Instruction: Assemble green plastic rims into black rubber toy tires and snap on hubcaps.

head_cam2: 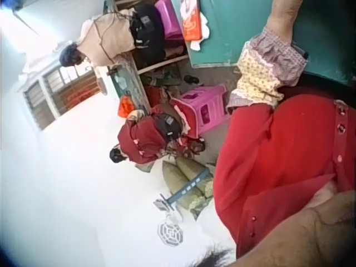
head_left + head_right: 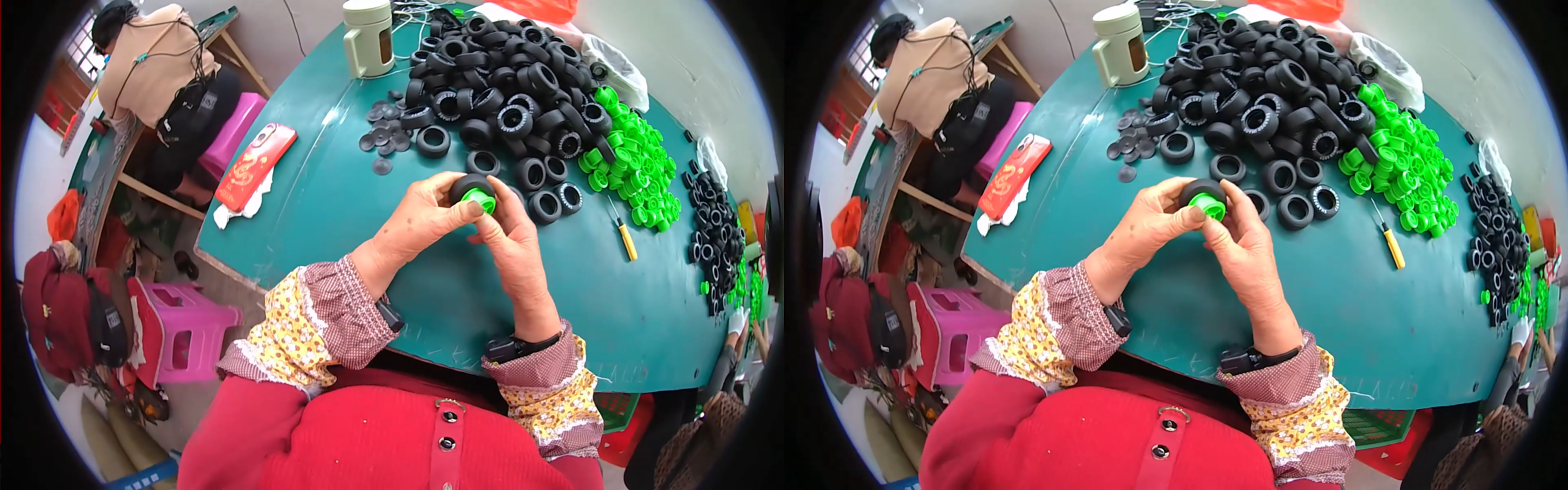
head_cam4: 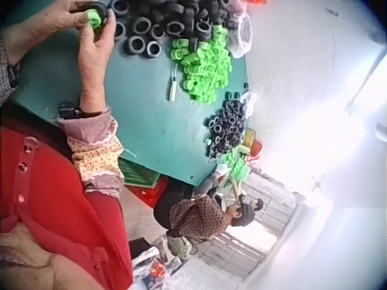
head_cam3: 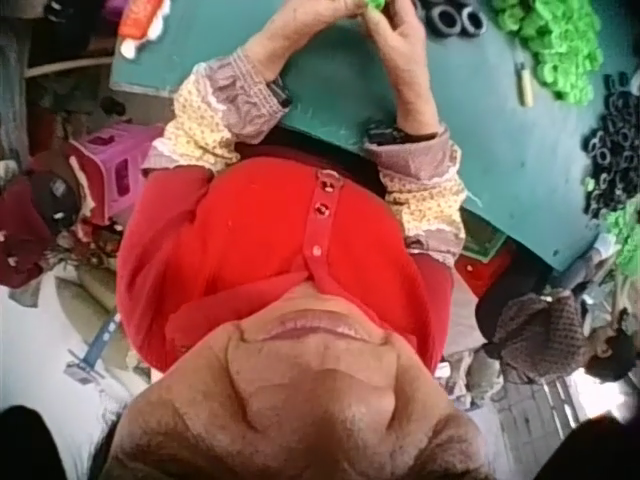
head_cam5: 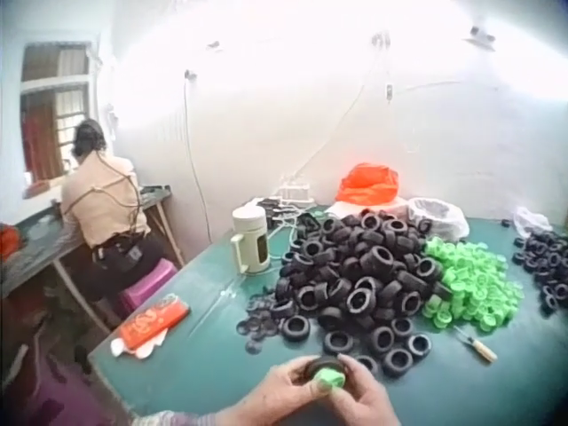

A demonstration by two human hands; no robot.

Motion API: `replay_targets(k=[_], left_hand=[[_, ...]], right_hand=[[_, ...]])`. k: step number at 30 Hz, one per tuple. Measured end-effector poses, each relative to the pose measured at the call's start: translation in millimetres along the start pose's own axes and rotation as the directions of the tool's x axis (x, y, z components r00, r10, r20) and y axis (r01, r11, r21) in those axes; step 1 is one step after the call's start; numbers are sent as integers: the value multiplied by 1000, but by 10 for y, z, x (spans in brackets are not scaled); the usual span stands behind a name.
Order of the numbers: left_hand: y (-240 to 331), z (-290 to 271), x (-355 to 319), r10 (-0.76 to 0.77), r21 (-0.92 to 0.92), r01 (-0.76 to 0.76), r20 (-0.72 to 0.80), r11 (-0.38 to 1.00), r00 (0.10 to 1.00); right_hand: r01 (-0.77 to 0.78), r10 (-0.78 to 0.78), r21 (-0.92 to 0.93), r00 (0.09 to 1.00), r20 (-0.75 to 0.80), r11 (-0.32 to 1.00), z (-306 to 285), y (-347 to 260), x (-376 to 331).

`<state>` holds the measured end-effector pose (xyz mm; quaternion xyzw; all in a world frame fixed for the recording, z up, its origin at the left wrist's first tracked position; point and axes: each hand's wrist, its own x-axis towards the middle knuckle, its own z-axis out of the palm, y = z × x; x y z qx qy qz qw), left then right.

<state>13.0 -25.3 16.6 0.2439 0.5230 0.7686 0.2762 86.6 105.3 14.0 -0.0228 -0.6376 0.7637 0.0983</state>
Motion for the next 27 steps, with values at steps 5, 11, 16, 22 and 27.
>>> replay_targets(k=[5, 11, 16, 22, 27], left_hand=[[70, 12, -10, -7, 47, 7, 6, 999, 1000], [-20, 1, 24, 0, 96, -8, 76, 995, 997], [-18, 110, -29, 116, 117, -119, 31, 986, 993], [-126, 113, -37, 137, 183, -139, 22, 973, 990], [-163, 151, -61, 172, 240, -161, -25, 957, 985]], right_hand=[[-21, 22, -57, 1000, 9, 998, 12, -34, 33], [-26, 26, -54, 1000, 4, 998, -59, 9, 33], [-68, 66, 37, 996, 52, 997, -39, -37, 4], [-22, 22, 23, 1000, 17, 999, -21, 58, -6], [-2, 1, -24, 1000, -16, 1000, 47, 7, -27]])
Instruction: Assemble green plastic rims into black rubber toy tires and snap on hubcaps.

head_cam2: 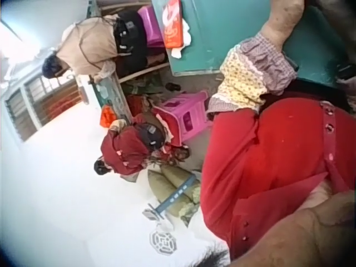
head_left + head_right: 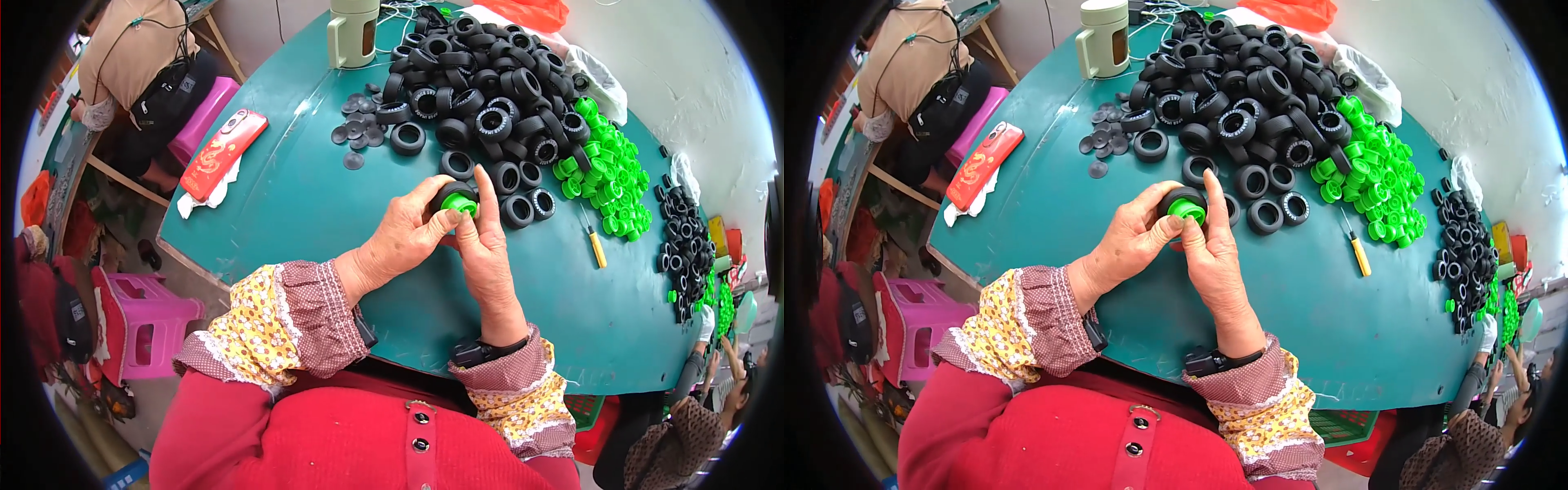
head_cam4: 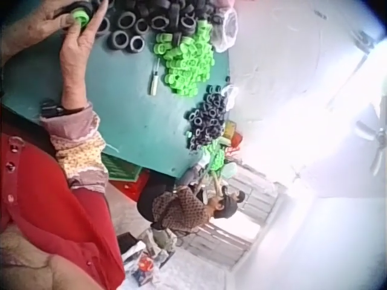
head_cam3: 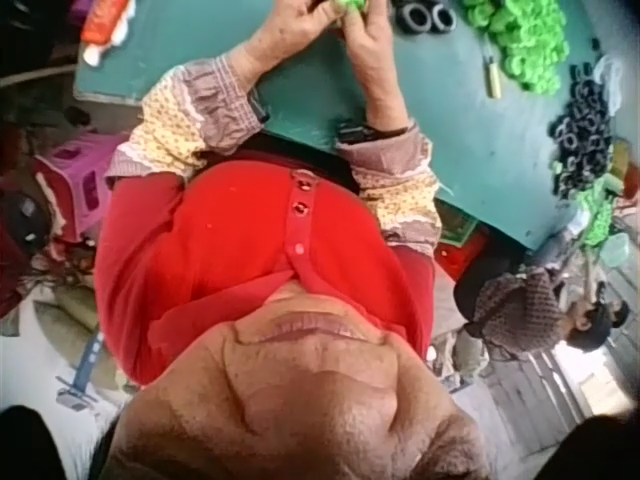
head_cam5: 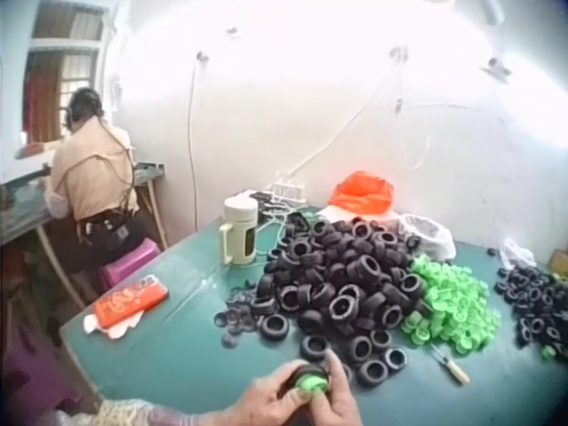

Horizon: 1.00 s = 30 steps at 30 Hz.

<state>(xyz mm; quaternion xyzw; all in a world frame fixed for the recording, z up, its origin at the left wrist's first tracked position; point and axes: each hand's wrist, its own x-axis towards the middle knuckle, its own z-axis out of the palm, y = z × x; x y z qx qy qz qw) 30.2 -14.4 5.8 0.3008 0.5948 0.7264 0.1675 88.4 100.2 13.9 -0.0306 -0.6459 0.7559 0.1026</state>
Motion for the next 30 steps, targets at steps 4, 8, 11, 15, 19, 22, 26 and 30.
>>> replay_targets(k=[4, 8, 11, 15, 19, 22, 26, 30], left_hand=[[83, 31, -29, 52, 208, -40, -54, 977, 997], [54, 38, -18, 94, 202, -77, -76, 976, 993], [109, 95, -4, 104, 325, -75, -70, 943, 992], [48, 66, 15, 54, 173, -42, -69, 984, 996], [109, 18, 10, -25, -141, 14, -78, 990, 997], [71, -55, 69, -65, -211, 57, -32, 976, 997], [-86, -95, 141, 30, -117, -23, 56, 993, 998], [-34, -104, 151, -2, 92, -3, 56, 996, 998]], right_hand=[[-15, 15, -2, 1000, 17, 1000, 10, 24, 2], [-3, 3, 4, 1000, -15, 1000, 22, 60, 35], [45, -44, 14, 999, -31, 999, -14, 57, 28], [27, -27, 12, 999, -26, 1000, 6, -18, 40], [-73, 68, 147, 997, 37, 986, -47, -99, 23], [-82, 82, 48, 997, 17, 995, -94, -32, 30], [-80, 80, 1, 995, -52, 997, -127, -16, 19], [-94, 87, -110, 994, -63, 990, -140, -58, 16]])
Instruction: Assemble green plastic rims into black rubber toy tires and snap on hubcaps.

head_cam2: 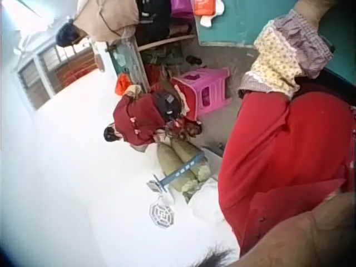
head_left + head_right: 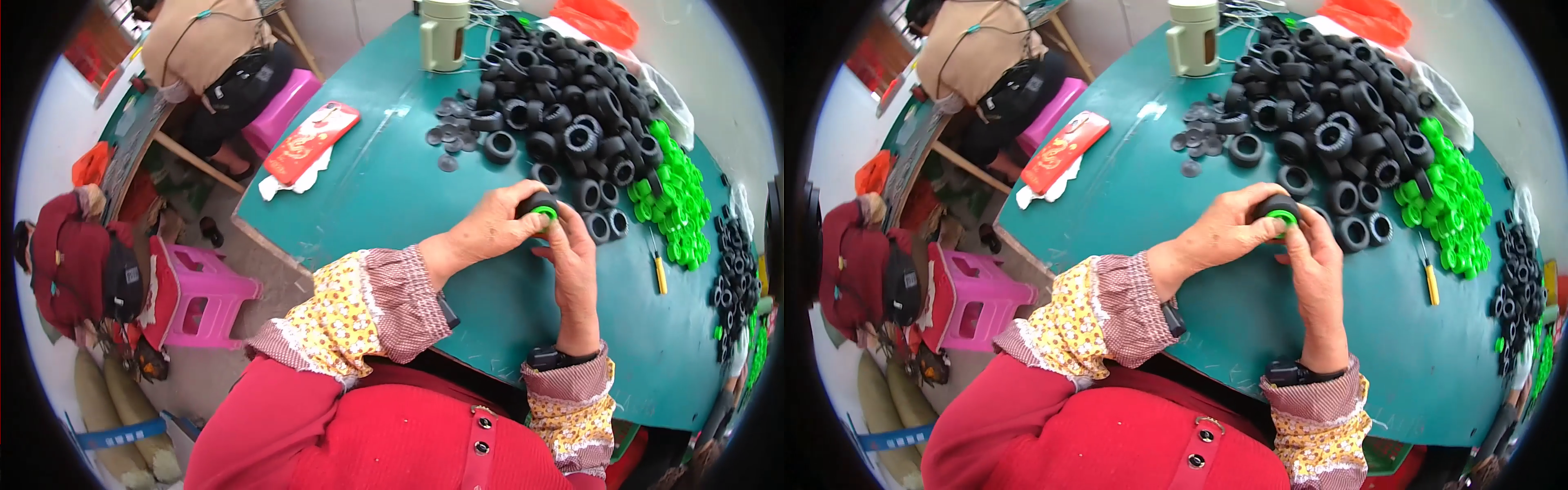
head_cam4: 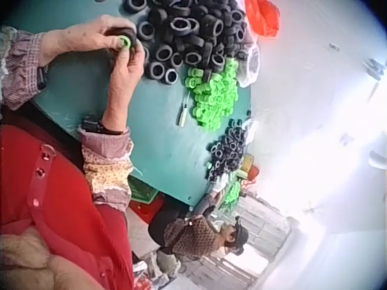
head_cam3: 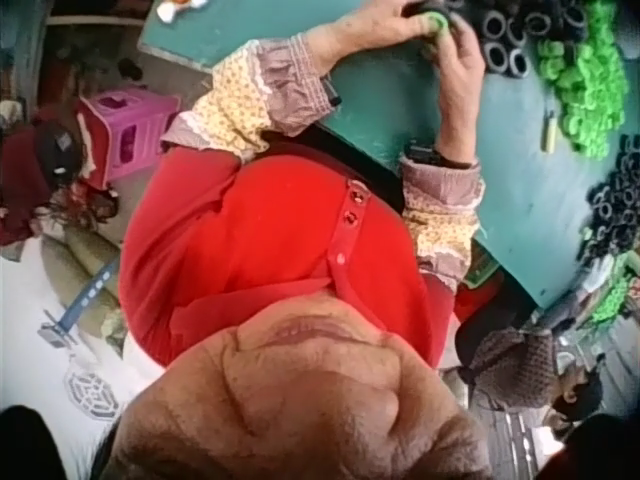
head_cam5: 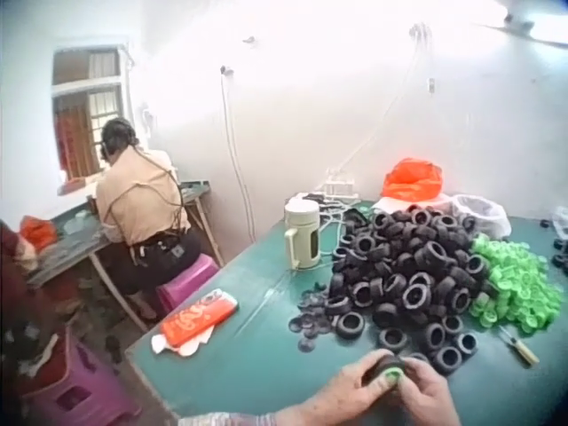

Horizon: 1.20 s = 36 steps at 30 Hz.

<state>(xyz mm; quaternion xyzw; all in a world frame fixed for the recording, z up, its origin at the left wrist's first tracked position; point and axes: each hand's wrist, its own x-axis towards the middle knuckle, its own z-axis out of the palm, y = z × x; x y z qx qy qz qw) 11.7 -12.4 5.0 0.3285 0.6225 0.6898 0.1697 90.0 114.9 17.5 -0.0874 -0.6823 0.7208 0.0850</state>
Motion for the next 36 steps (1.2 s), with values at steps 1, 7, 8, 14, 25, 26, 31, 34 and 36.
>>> replay_targets(k=[1, 7, 8, 14, 25, 26, 31, 34, 36], left_hand=[[36, 18, 23, 66, 161, -63, -17, 985, 998], [106, -170, -9, -73, 271, 69, 7, 960, 997], [138, -218, -33, -109, 250, 105, -1, 963, 994], [113, -180, -24, -129, 160, 113, 97, 981, 987], [87, -181, -3, -159, 11, 159, 86, 987, 984], [119, -223, 7, -210, -6, 211, 110, 977, 972], [140, -205, 35, -213, -163, 244, 187, 956, 959], [93, -223, 41, -212, -4, 215, 144, 977, 967], [111, -168, 44, -246, 60, 241, 108, 969, 963]], right_hand=[[5, -6, -52, 1000, -6, 999, -16, -12, 15], [292, -308, -284, 951, -12, 913, 36, 195, 114], [256, -268, -271, 963, -8, 928, 84, 115, 74], [192, -194, -355, 981, 31, 915, -93, -1, 42], [278, -267, -168, 960, 82, 946, -79, 61, 79], [260, -252, -131, 964, 81, 957, -65, 54, 70], [145, -139, -49, 983, 119, 988, -78, 90, 79], [101, -97, -59, 993, 68, 993, -44, 88, 77], [130, -126, -132, 991, 41, 983, -75, 137, 89]])
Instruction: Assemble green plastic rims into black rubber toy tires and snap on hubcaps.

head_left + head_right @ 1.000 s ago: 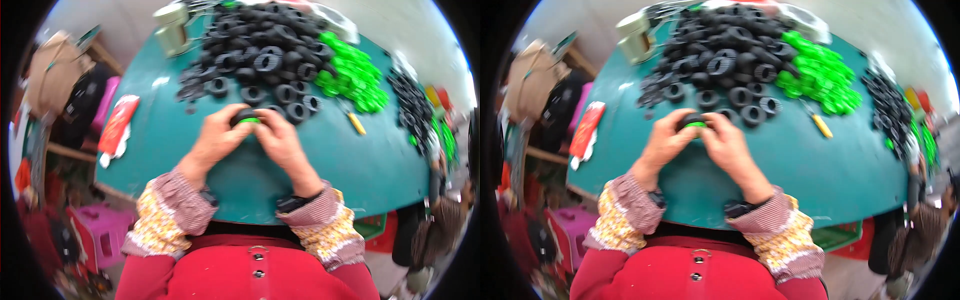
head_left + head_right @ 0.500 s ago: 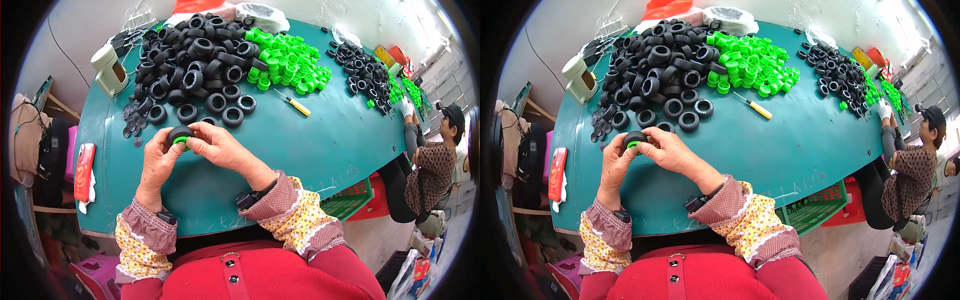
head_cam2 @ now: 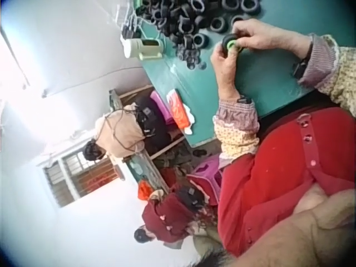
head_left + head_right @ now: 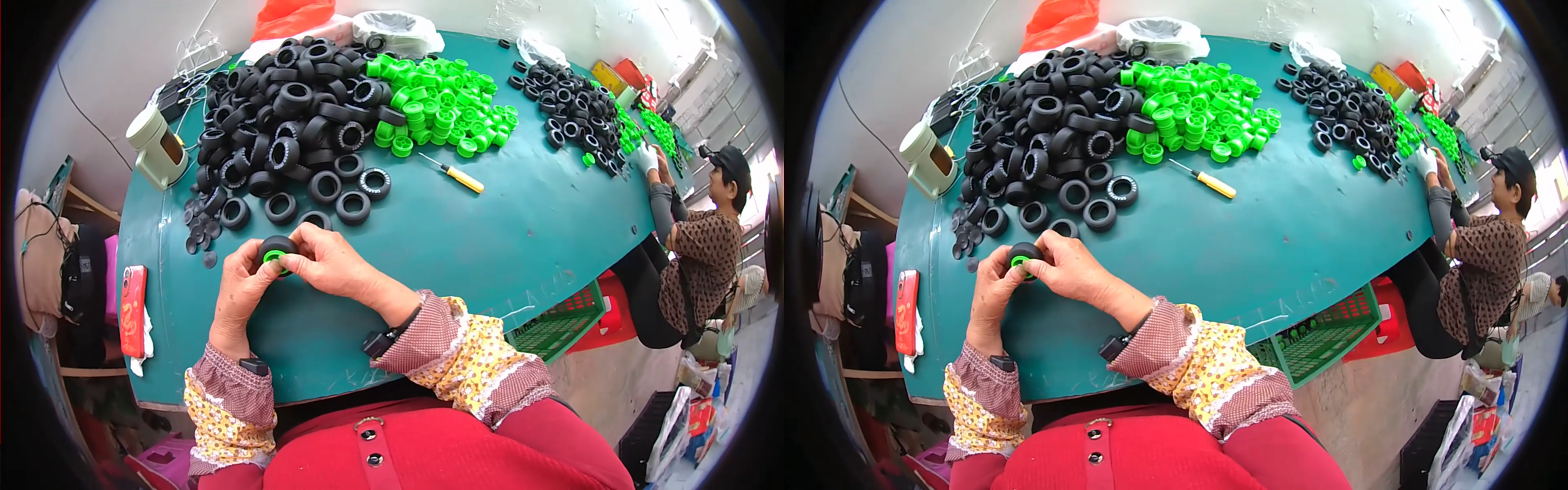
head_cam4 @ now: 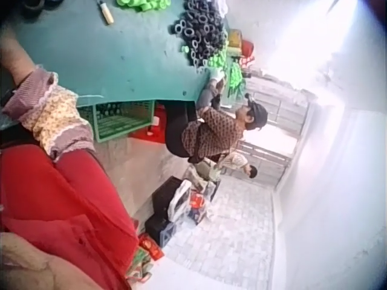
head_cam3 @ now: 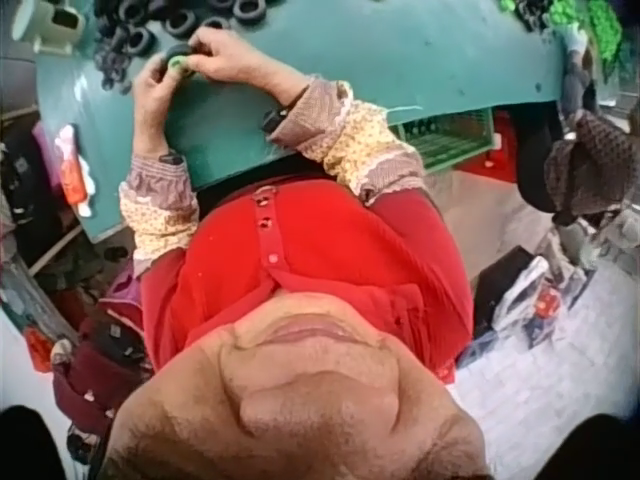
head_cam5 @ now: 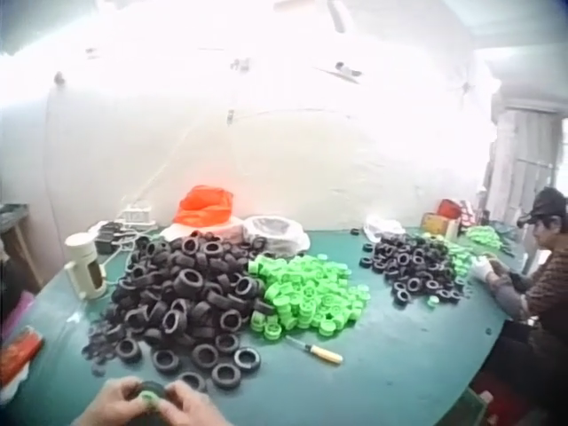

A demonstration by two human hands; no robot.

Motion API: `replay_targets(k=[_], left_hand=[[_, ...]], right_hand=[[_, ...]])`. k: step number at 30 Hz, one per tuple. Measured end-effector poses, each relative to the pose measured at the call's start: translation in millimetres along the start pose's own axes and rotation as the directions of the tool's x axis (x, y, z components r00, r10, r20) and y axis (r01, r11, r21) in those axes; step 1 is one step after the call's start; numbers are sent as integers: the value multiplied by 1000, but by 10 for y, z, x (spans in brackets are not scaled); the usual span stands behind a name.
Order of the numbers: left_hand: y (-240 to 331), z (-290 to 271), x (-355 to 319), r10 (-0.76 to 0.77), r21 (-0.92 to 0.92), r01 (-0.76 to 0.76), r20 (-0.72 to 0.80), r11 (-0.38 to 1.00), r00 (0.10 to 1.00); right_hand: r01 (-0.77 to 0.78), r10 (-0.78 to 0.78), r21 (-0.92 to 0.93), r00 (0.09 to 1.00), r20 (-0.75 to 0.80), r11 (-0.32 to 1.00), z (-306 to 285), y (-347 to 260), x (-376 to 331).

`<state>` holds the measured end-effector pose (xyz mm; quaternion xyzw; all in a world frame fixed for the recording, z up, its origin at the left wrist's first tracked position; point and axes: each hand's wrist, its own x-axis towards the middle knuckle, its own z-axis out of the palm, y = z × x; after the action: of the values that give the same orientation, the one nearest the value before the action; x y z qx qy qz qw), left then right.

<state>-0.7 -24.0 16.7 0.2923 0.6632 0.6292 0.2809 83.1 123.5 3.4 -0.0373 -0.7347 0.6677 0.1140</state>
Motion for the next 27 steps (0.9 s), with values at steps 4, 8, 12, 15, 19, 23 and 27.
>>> replay_targets(k=[4, 8, 12, 15, 19, 23, 27], left_hand=[[-52, -12, 17, 29, 54, -30, 9, 998, 1000], [13, 51, -49, 78, -190, -69, 38, 979, 996], [329, 240, -99, 111, -34, -108, 98, 994, 989], [358, 135, -150, 155, 243, -211, 231, 947, 960], [358, 109, -244, 137, 259, -206, 262, 944, 955], [405, 138, -266, 339, 336, -355, 106, 872, 935], [561, 144, -298, 385, 426, -360, 28, 830, 922]], right_hand=[[56, -56, 26, 998, -9, 998, 33, 73, 6], [-16, -12, 218, 992, 126, 976, -53, -92, -46], [48, -56, 83, 994, 97, 995, -236, -317, -243], [146, -123, -234, 986, 111, 961, -195, -451, -371], [168, -124, -360, 982, 143, 918, -152, -611, -458], [179, -163, -190, 982, 98, 965, -143, -630, -279], [157, -144, -263, 987, 66, 952, -124, -726, -236]])
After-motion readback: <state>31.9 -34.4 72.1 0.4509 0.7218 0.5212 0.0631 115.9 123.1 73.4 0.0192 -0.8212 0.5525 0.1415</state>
